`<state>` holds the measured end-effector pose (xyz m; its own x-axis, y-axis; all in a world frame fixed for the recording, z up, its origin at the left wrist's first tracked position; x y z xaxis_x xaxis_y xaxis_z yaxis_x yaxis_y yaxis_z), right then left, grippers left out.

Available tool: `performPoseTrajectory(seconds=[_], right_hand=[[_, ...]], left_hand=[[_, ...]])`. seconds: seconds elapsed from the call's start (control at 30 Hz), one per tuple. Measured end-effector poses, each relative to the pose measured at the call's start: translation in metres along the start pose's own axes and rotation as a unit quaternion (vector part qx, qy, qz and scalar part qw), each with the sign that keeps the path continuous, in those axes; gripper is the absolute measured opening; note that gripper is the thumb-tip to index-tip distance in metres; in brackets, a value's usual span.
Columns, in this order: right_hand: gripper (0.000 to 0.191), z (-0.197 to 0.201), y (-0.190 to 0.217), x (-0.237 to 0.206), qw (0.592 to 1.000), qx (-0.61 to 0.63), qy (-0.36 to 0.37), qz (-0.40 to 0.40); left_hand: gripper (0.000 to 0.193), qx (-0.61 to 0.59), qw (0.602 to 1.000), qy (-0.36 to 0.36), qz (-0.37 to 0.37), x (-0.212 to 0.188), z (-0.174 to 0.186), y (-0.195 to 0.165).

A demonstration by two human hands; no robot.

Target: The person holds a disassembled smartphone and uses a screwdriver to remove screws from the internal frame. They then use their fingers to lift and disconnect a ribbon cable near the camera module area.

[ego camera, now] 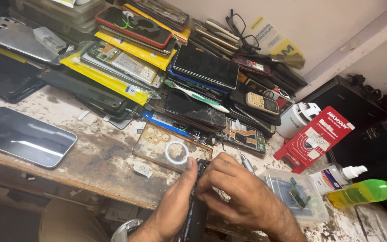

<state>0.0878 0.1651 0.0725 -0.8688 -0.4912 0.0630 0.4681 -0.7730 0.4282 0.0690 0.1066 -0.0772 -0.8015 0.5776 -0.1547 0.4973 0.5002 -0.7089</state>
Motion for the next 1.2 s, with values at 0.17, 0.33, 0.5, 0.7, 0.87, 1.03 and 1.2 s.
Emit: performPoseTrajectory(seconds=[0.17,0.33,0.5,0.7,0.87,1.03,1.2], right_hand=[[0.019,0.001,0.003,-0.002,1.000,0.015,-0.010,0.015],[0.018,0.006,-0.009,-0.006,0.997,0.073,-0.012,0.012],[0.012,0.011,-0.030,-0.003,0.989,0.143,-0.032,0.011],[0.012,0.020,-0.065,0.002,0.976,0.200,-0.035,-0.074],[0.016,0.013,-0.069,0.011,0.969,0.205,-0.013,-0.137],[0.022,0.008,-0.048,0.024,0.990,0.077,-0.031,-0.112],[0.022,0.006,-0.029,0.020,0.990,0.026,-0.063,-0.120]], left_hand=[[0.088,0.010,1.000,-0.002,-0.016,0.000,0.001,-0.006],[0.089,-0.049,0.994,-0.037,0.087,-0.005,0.005,0.003],[0.079,-0.114,0.993,-0.012,0.039,-0.003,-0.001,-0.010],[0.083,-0.161,0.987,0.006,0.027,-0.004,-0.002,-0.017],[0.083,-0.147,0.989,-0.002,0.018,-0.004,-0.001,-0.020],[0.084,-0.141,0.990,-0.017,0.004,-0.004,0.000,-0.023],[0.079,-0.160,0.986,-0.041,0.011,-0.002,0.001,-0.019]])
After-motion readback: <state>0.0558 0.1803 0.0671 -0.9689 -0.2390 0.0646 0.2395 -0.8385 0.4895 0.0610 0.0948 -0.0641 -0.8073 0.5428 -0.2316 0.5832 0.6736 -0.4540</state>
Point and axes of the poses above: each hand's wrist, its own x-axis towards the middle knuckle, its own z-axis out of the back of the hand, y = z × x, the point moved 7 cm from there along x, towards the middle knuckle, and after that the axes turned 9 degrees about -z, right-handed, at the moved point
